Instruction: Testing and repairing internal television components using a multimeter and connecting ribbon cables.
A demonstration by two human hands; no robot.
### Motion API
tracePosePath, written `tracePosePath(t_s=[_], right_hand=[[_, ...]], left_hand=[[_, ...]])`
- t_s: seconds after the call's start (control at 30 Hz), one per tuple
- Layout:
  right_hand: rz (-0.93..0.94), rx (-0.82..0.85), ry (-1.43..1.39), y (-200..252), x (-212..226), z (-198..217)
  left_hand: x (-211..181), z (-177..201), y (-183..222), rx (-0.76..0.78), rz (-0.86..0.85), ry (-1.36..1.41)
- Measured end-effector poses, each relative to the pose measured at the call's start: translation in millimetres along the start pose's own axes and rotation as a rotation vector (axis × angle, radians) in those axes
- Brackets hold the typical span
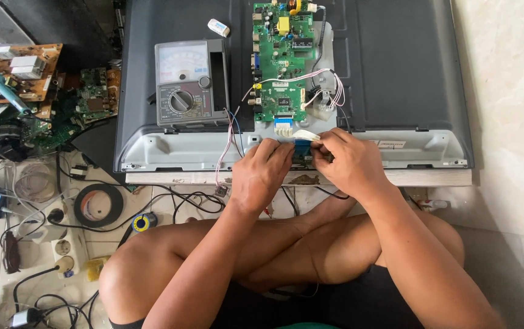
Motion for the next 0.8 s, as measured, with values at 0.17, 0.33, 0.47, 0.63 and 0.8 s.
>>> tracePosePath(t_s=[0.17, 0.33, 0.47, 0.63, 0.8], right_hand=[[-0.015, 0.018, 0.007, 0.6, -2.5, -4.3], [-0.017, 0.040, -0.001, 0.0, -2.7, -3.6], [-0.030, 0.034, -0.020, -3.6, 0.3, 1.5], [-0.041, 0.048, -0.100, -4.2, 2.8, 16.6], [-0.250, 0.028, -0.471, 19.6, -16.1, 40.0]], left_hand=[[-1.1, 0.4, -0.9, 0.004, 0.013, -0.011], [-0.7, -1.7, 2.0, 0.005, 0.017, -0.011], [-0.1, -2.0, 2.4, 0.001, 0.027, -0.010], [-3.5, 6.6, 3.5, -0.020, 0.041, 0.028], [14.1, 50.4, 3.3, -0.004, 0.217, 0.288]])
Point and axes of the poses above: each hand's wrist, its own y-axis away from the middle knuckle, its own z-axis out of the back of the hand, x = y × z, the point moved 3 cm from there along -y, towards the middle knuckle, and after that the axes turned 5 degrees about z, right-handed, at the moved point
